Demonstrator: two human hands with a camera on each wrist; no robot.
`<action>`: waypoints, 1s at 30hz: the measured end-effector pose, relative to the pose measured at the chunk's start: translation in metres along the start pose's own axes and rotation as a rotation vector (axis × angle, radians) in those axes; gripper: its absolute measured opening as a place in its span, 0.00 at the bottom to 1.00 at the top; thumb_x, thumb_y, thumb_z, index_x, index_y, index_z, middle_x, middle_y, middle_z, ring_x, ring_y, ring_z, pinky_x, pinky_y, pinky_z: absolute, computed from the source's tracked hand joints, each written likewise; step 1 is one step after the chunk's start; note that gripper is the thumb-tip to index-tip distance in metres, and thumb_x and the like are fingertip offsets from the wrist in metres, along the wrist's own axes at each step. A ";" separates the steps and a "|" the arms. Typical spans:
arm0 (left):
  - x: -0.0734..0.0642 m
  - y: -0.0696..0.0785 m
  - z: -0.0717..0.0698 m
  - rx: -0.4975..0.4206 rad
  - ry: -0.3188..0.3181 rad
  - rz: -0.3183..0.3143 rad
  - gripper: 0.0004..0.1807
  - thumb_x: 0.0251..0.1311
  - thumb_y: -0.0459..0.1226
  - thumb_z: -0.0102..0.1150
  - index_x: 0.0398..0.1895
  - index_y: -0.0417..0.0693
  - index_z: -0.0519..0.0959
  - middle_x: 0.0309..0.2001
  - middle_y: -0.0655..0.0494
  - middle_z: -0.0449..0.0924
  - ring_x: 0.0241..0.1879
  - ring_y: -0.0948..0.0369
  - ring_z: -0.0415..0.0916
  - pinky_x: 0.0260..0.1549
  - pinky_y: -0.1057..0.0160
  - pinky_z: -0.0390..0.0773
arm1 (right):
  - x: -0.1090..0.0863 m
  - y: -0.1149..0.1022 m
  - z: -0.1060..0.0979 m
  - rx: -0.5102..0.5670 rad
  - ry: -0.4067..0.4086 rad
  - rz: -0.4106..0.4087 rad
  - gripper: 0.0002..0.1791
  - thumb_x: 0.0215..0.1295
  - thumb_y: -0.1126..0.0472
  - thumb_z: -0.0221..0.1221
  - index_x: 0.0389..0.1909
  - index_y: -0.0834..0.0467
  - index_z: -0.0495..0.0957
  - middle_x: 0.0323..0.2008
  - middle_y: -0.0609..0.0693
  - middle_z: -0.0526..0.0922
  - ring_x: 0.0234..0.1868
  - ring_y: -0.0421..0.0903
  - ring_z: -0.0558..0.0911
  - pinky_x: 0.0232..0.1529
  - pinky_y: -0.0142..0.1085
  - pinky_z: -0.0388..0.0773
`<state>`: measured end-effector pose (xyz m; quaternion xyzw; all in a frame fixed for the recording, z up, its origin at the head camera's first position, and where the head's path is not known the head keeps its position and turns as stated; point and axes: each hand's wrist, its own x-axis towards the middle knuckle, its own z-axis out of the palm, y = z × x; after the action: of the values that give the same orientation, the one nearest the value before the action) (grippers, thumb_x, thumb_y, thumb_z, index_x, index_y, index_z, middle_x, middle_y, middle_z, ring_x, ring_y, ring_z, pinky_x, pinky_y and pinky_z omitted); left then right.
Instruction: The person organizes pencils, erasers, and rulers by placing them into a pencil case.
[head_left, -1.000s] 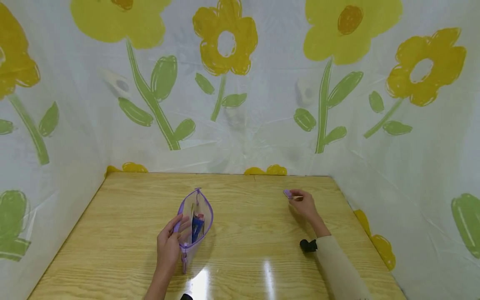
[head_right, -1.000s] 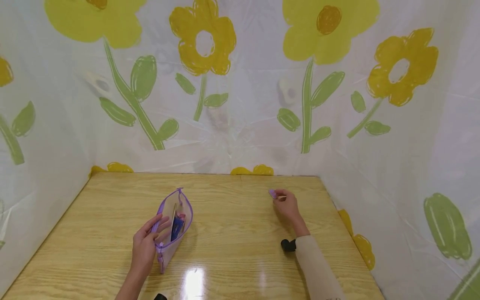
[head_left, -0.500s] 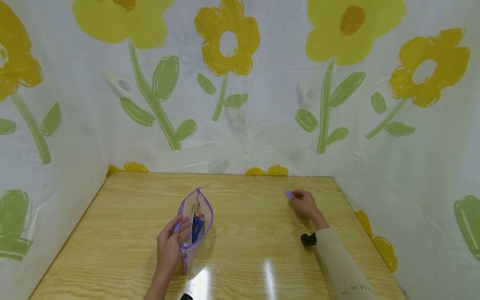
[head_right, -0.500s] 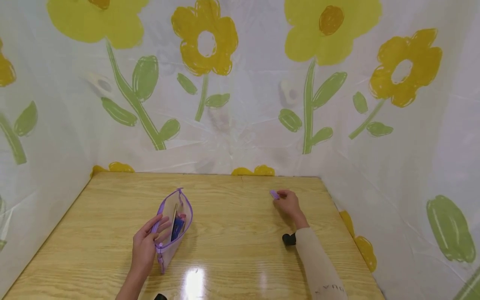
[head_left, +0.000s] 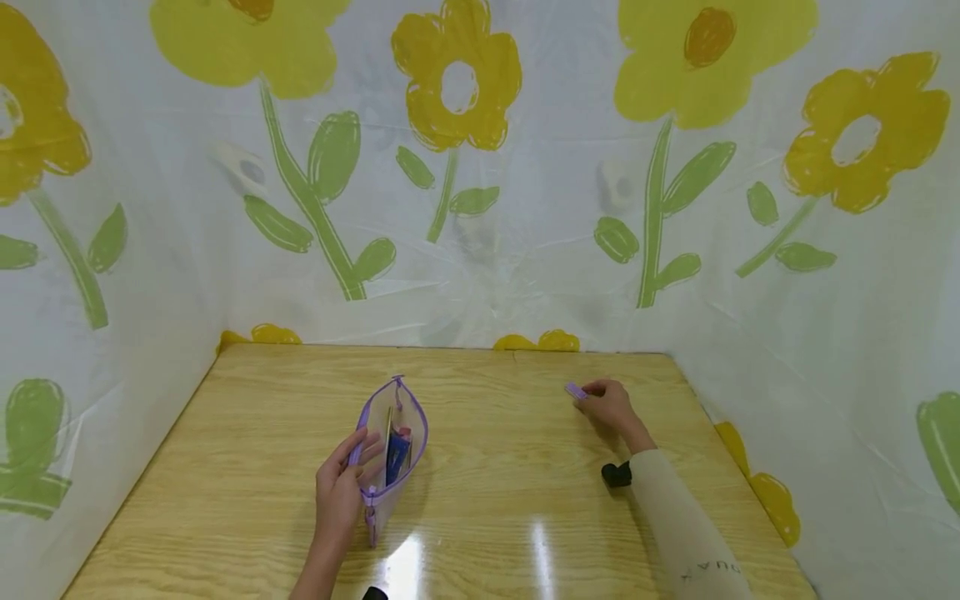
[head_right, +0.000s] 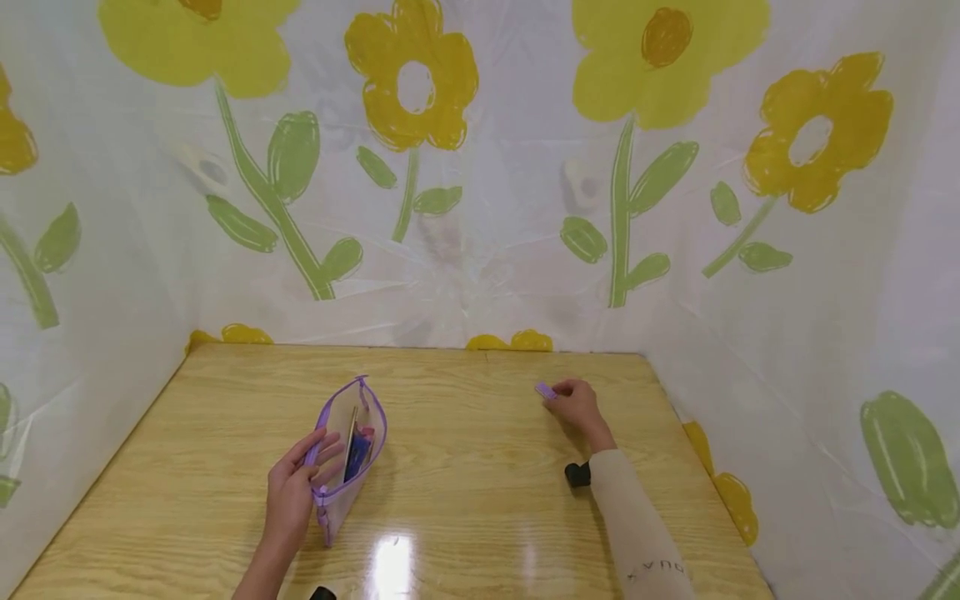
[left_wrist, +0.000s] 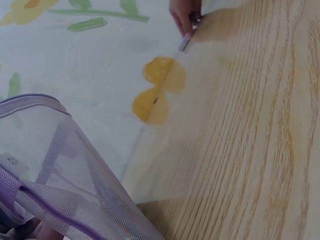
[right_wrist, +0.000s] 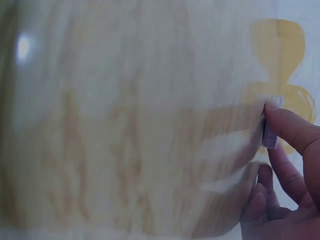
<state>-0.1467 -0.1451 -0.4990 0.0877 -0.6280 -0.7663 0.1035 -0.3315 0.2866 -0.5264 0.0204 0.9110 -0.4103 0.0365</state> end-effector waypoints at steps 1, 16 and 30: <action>0.000 0.000 0.000 -0.001 -0.002 0.001 0.33 0.61 0.17 0.25 0.72 0.26 0.62 0.66 0.28 0.70 0.51 0.67 0.82 0.54 0.67 0.84 | 0.000 0.000 0.000 -0.005 0.003 0.001 0.23 0.65 0.58 0.67 0.54 0.70 0.78 0.53 0.67 0.79 0.54 0.61 0.78 0.57 0.53 0.79; 0.001 -0.003 0.000 0.013 0.005 0.008 0.33 0.61 0.19 0.25 0.71 0.26 0.64 0.64 0.26 0.71 0.51 0.67 0.82 0.52 0.68 0.84 | -0.003 0.001 0.001 -0.005 0.063 -0.116 0.19 0.69 0.64 0.61 0.55 0.71 0.78 0.52 0.68 0.81 0.53 0.63 0.80 0.56 0.54 0.81; 0.000 -0.002 0.000 0.024 -0.008 0.037 0.32 0.61 0.18 0.25 0.71 0.25 0.63 0.64 0.26 0.71 0.51 0.68 0.82 0.52 0.69 0.84 | -0.008 -0.003 0.006 0.133 0.138 -0.226 0.18 0.72 0.64 0.59 0.56 0.72 0.76 0.52 0.68 0.80 0.52 0.61 0.79 0.55 0.46 0.82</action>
<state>-0.1467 -0.1443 -0.5014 0.0741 -0.6391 -0.7570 0.1141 -0.3232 0.2801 -0.5270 -0.0519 0.8787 -0.4687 -0.0741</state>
